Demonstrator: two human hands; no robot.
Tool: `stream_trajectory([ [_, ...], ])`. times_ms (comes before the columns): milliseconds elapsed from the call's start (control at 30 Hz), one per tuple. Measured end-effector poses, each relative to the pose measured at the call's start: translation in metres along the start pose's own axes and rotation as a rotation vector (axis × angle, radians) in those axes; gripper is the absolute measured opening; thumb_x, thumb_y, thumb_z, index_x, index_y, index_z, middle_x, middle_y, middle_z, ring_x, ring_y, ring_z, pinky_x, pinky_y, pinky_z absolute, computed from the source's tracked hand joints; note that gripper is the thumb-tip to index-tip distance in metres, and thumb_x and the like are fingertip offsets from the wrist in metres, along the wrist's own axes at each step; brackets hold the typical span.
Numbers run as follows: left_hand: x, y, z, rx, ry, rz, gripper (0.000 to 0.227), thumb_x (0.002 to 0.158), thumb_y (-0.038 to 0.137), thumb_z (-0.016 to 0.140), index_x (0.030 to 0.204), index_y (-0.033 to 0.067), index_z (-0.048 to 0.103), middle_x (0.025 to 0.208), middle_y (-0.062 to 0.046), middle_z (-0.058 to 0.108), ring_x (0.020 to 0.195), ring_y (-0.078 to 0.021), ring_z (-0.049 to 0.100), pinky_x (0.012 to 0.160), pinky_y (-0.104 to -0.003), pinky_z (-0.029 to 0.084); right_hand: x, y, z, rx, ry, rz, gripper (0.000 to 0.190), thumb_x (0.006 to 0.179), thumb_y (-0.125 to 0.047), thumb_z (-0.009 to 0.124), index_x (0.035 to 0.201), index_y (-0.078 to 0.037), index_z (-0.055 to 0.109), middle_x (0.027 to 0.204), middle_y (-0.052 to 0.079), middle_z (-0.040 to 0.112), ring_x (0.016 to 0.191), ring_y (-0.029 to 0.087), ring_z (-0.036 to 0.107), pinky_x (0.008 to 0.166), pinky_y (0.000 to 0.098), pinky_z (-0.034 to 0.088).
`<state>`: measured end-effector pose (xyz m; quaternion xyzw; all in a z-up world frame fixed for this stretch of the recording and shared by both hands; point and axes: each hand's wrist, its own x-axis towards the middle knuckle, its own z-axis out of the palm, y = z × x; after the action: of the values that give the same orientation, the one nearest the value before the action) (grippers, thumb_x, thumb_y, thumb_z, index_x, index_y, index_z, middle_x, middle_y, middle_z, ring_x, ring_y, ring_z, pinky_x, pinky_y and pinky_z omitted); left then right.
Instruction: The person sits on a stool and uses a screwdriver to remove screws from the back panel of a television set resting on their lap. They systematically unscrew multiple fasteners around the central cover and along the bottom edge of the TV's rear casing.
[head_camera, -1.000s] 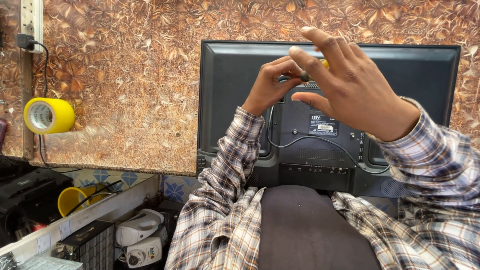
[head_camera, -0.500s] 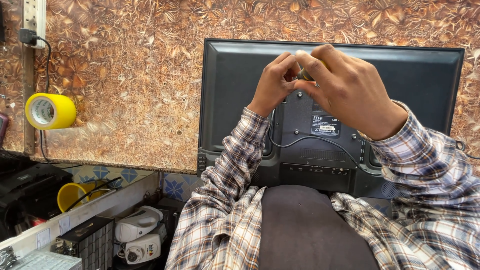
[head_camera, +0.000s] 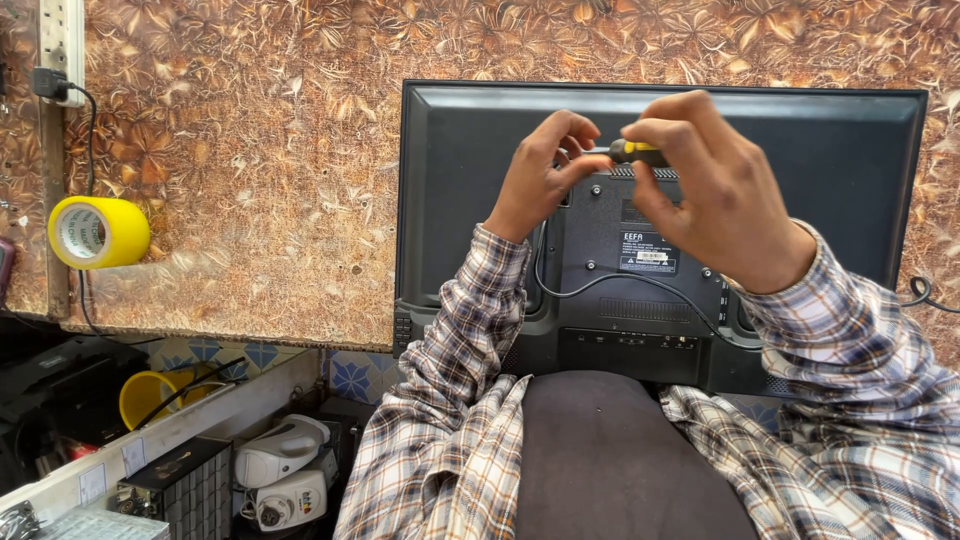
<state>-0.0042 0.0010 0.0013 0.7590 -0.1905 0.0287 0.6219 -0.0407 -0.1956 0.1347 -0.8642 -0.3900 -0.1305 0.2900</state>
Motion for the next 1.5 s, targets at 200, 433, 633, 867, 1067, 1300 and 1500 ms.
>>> stream_trajectory([
  [200, -0.014, -0.046, 0.007, -0.322, 0.436, -0.396, 0.049, 0.100, 0.055, 0.047, 0.108, 0.0104, 0.065, 0.098, -0.004, 0.067, 0.083, -0.0093, 0.064, 0.059, -0.023, 0.057, -0.023, -0.017, -0.030, 0.103, 0.219, 0.018, 0.017, 0.107, 0.007, 0.065, 0.120, 0.012, 0.055, 0.119, 0.035, 0.061, 0.108, 0.047, 0.062, 0.092, 0.0520, 0.054],
  [433, -0.036, -0.022, 0.009, -0.967, 0.008, -0.503, 0.024, 0.109, 0.020, 0.050, 0.109, -0.0003, 0.063, 0.061, 0.006, 0.029, 0.042, -0.0036, 0.026, 0.035, -0.020, 0.022, -0.060, -0.027, -0.051, 0.128, 0.274, 0.151, 0.020, 0.109, 0.001, 0.065, 0.118, 0.011, 0.050, 0.117, 0.037, 0.064, 0.109, 0.044, 0.063, 0.098, 0.0516, 0.052],
  [633, -0.053, -0.039, 0.005, -1.070, 0.238, -0.591, 0.025, 0.107, 0.020, 0.051, 0.109, -0.0012, 0.065, 0.064, 0.001, 0.042, 0.050, -0.0093, 0.043, 0.042, -0.024, 0.032, -0.113, 0.004, -0.066, 0.062, 0.352, 0.448, 0.013, 0.118, 0.018, 0.051, 0.129, 0.017, 0.044, 0.136, 0.039, 0.049, 0.130, 0.048, 0.054, 0.117, 0.0525, 0.047],
  [867, -0.053, -0.041, 0.003, -0.967, 0.271, -0.624, 0.024, 0.106, 0.020, 0.053, 0.105, 0.0006, 0.067, 0.064, 0.001, 0.044, 0.049, -0.0097, 0.045, 0.042, -0.024, 0.034, -0.125, 0.036, -0.059, -0.220, 0.393, 0.426, 0.014, 0.108, 0.022, 0.058, 0.120, 0.020, 0.051, 0.123, 0.038, 0.053, 0.111, 0.046, 0.055, 0.075, 0.0449, 0.045],
  [1067, -0.056, -0.047, 0.001, -0.952, 0.294, -0.656, 0.022, 0.106, 0.019, 0.053, 0.105, 0.0012, 0.066, 0.064, 0.000, 0.045, 0.049, -0.0104, 0.046, 0.042, -0.025, 0.035, -0.129, 0.044, -0.049, -0.252, 0.415, 0.464, 0.015, 0.105, 0.015, 0.060, 0.117, 0.015, 0.053, 0.118, 0.033, 0.055, 0.110, 0.044, 0.057, 0.068, 0.0433, 0.046],
  [1300, -0.056, -0.048, 0.001, -0.917, 0.301, -0.657, 0.022, 0.106, 0.021, 0.053, 0.105, 0.0025, 0.066, 0.065, 0.001, 0.045, 0.049, -0.0100, 0.046, 0.043, -0.025, 0.036, -0.138, 0.049, -0.048, -0.444, 0.325, 0.486, 0.016, 0.112, 0.014, 0.072, 0.120, 0.014, 0.058, 0.113, 0.033, 0.058, 0.095, 0.041, 0.060, 0.056, 0.0417, 0.044],
  [1500, -0.051, -0.042, 0.006, -0.840, 0.302, -0.676, 0.022, 0.105, 0.020, 0.055, 0.102, 0.0026, 0.067, 0.064, 0.000, 0.045, 0.048, -0.0099, 0.045, 0.042, -0.024, 0.035, -0.145, 0.025, -0.065, -0.870, -0.116, 0.503, 0.037, 0.132, -0.044, 0.054, 0.125, -0.017, 0.079, 0.101, 0.002, 0.075, 0.072, 0.026, 0.065, 0.062, 0.0375, 0.043],
])
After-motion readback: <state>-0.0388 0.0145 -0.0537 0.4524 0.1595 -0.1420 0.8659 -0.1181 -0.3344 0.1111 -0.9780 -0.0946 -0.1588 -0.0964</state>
